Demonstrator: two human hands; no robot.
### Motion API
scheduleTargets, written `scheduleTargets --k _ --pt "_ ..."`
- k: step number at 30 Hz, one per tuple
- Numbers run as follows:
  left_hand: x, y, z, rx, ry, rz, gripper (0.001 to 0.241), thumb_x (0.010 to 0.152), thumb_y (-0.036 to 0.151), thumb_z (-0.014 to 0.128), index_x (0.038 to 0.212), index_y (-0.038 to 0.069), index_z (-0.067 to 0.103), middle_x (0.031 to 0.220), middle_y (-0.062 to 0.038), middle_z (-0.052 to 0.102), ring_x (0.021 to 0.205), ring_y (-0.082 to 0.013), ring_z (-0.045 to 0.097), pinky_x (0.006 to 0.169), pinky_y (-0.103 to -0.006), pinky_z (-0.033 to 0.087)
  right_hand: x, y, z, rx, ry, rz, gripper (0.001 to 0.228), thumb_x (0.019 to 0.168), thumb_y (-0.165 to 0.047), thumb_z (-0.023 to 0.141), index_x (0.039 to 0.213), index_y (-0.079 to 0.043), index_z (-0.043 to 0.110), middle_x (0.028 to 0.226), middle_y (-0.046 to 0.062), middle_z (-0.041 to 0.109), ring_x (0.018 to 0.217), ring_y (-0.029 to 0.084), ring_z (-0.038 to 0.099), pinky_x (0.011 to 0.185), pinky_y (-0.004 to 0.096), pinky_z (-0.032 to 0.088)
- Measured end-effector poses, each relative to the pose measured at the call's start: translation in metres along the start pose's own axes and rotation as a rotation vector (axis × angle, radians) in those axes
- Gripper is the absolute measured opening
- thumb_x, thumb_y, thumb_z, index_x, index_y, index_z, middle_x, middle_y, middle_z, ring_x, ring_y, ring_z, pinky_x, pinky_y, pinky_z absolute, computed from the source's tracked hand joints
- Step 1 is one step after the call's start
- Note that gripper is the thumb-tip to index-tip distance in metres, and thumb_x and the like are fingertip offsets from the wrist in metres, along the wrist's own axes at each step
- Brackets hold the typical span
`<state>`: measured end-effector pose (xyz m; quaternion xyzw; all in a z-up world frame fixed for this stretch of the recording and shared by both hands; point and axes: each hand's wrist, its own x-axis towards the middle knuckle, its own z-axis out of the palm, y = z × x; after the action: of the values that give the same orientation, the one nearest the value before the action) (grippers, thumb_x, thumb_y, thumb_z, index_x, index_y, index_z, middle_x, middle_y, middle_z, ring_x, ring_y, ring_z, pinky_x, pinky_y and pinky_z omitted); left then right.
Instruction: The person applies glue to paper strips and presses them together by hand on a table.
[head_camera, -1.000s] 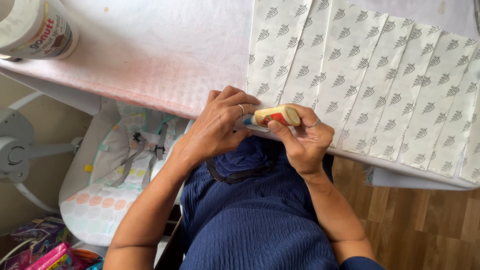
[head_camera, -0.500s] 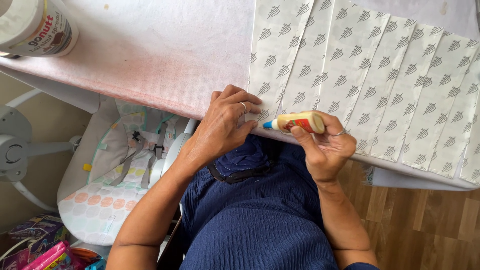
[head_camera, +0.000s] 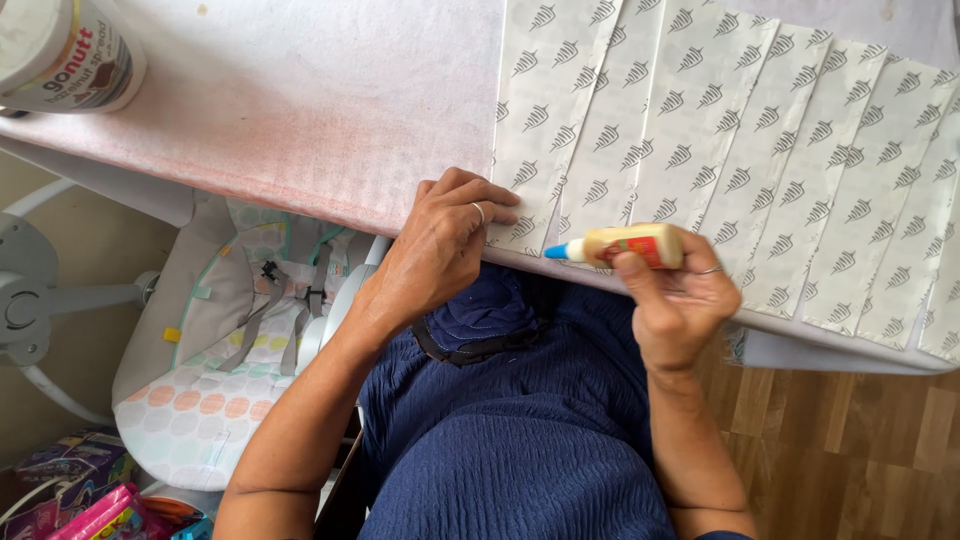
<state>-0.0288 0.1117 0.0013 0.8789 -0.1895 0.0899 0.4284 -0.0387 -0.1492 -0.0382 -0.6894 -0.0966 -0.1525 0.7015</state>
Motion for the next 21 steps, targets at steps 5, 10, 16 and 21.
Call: scheduleTargets --k 5,10,16,21 --pt "0.001 0.006 -0.005 -0.084 0.082 0.096 0.019 0.094 -0.01 0.058 0.096 0.004 0.071 0.105 -0.007 0.072 0.101 -0.0272 0.061 0.087 -0.0366 0.043 0.035 -0.02 -0.032 0.213 0.173 0.157 0.051 0.086 -0.01 0.081 0.128 0.004 0.056 0.127 0.022 0.064 0.105 0.023 0.071 0.088 0.035 0.065" --pt "0.004 0.019 -0.016 -0.173 0.241 0.112 0.024 0.097 -0.016 0.059 0.11 0.002 0.069 0.098 -0.009 0.069 0.089 -0.0241 0.059 0.083 -0.0337 0.049 0.107 -0.044 -0.068 0.237 0.192 0.278 0.044 0.092 -0.01 0.081 0.119 -0.005 0.047 0.1 0.02 0.064 0.08 0.031 0.068 0.067 0.038 0.056" --pt "0.001 0.017 -0.008 -0.157 0.212 0.005 0.029 0.109 -0.003 0.033 0.125 -0.001 0.057 0.087 -0.008 0.044 0.078 -0.0195 0.048 0.074 -0.0341 0.043 0.236 -0.012 -0.101 -0.506 -0.29 -0.063 0.035 0.113 0.021 0.058 0.142 0.004 0.051 0.105 0.024 0.064 0.088 0.03 0.071 0.074 0.034 0.061" --pt "0.005 0.022 0.006 -0.238 0.17 -0.17 0.029 0.111 0.016 0.033 0.128 0.004 0.053 0.072 -0.001 0.044 0.062 -0.0143 0.043 0.062 -0.0315 0.041 0.307 0.033 -0.097 -1.314 -0.47 -0.406 0.026 0.097 0.011 0.071 0.122 0.005 0.066 0.113 0.028 0.064 0.094 0.046 0.059 0.073 0.051 0.044"
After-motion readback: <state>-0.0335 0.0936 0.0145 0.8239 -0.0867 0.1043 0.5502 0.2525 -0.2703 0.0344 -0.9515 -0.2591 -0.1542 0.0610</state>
